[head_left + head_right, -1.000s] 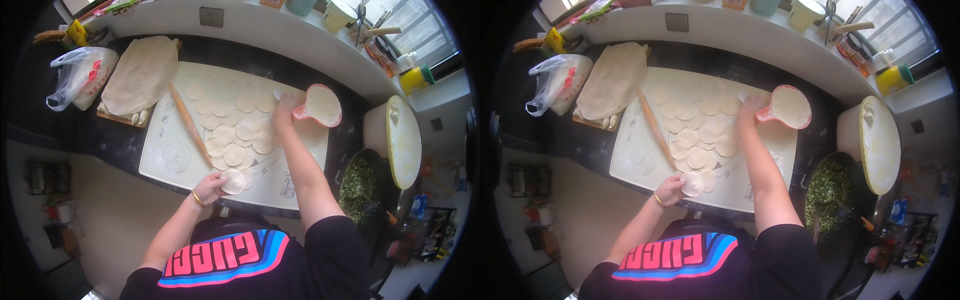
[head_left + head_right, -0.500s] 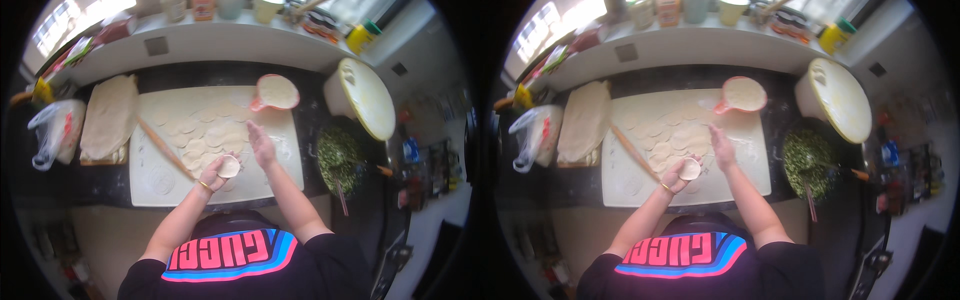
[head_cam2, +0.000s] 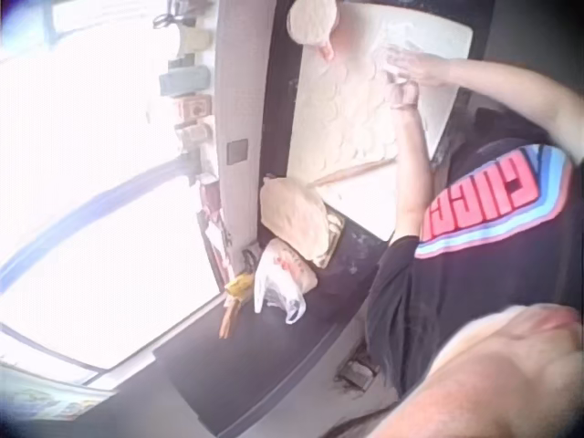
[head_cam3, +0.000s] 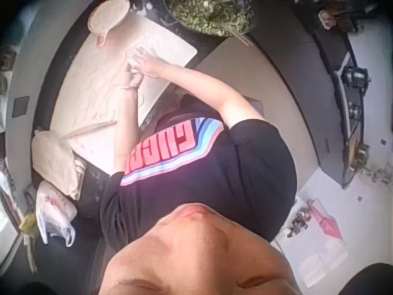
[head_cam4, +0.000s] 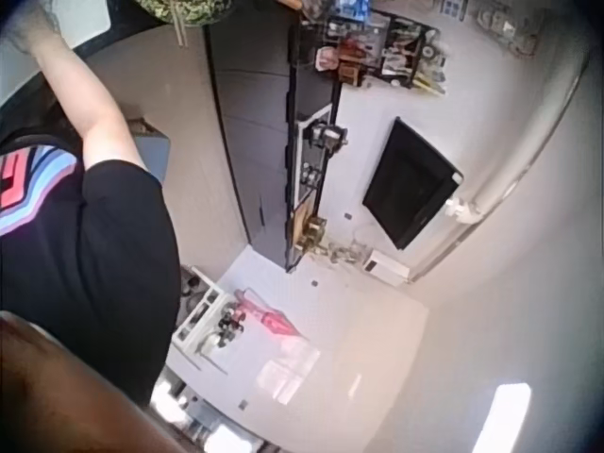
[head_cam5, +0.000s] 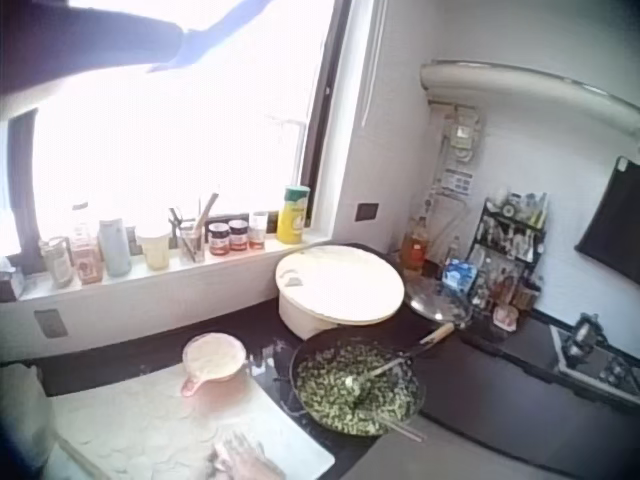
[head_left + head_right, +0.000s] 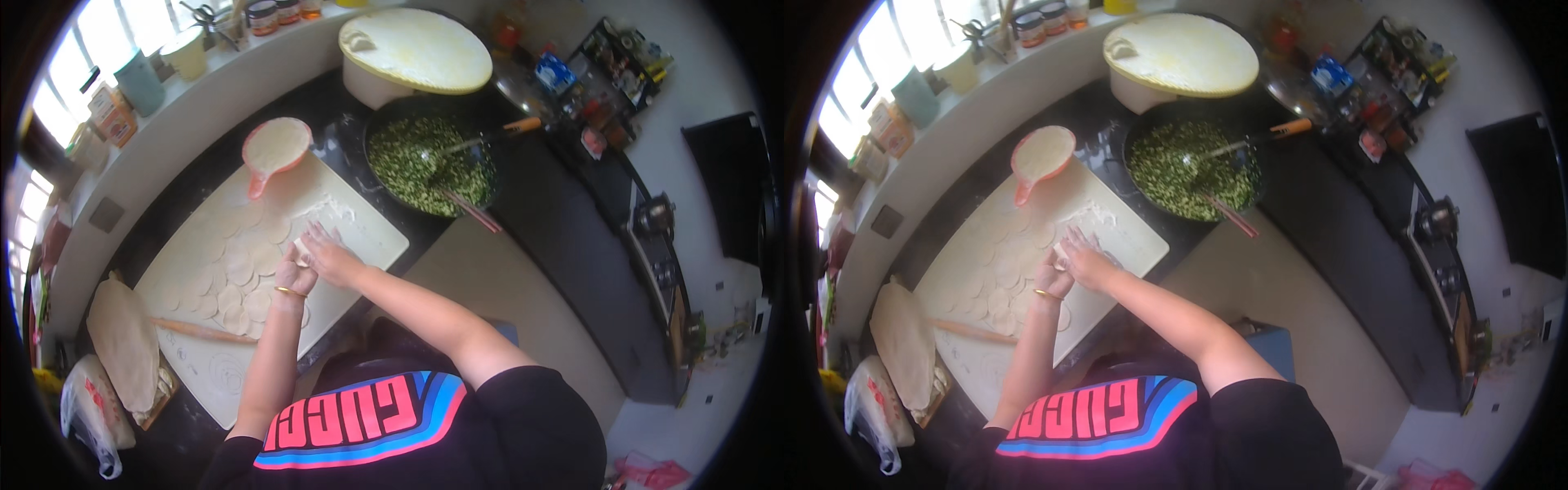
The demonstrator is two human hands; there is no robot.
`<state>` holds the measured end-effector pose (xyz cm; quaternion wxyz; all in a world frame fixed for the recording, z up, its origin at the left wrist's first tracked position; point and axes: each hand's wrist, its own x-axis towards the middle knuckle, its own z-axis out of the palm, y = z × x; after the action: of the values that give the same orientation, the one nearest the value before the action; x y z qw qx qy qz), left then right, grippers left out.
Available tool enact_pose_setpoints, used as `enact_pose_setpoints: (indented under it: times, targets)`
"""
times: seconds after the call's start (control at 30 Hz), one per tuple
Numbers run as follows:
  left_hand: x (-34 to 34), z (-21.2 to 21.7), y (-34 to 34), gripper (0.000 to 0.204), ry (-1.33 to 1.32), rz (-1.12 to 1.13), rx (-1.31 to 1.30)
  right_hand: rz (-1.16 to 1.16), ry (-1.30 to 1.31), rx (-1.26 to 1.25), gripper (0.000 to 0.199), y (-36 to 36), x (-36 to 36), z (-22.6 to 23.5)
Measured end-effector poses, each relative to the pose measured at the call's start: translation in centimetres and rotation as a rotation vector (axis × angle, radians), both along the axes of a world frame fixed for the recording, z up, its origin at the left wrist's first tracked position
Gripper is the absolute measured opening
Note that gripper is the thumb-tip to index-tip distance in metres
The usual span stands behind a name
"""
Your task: The person repeatedly rolls small dough balls into flat circular wrappers using a wooden rolling pin on a floured cutting board. They rotate each piece to achieve an even shape and place the finished wrappers in a pile.
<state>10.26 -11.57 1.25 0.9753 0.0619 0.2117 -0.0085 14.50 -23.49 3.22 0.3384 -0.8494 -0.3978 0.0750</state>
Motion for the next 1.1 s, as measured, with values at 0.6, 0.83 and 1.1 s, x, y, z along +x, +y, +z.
enact_pose_setpoints:
  times: [0.6, 0.83, 1.1]
  targets:
    - [-5.0, -2.2, -0.8, 0.050, 0.061, -0.263, 0.236, -0.373, -0.282, 0.158, 0.035, -3.7, -2.0, -6.4]
    - [-5.3, -4.1, -0.8, 0.051, -0.046, -0.300, 0.286, -0.386, -0.277, 0.155, 0.034, -3.4, -1.9, -6.2]
    - [-5.2, -3.2, -1.3, 0.059, -0.148, -0.326, 0.253, -0.361, -0.283, 0.102, 0.032, -3.5, -1.9, -6.3]
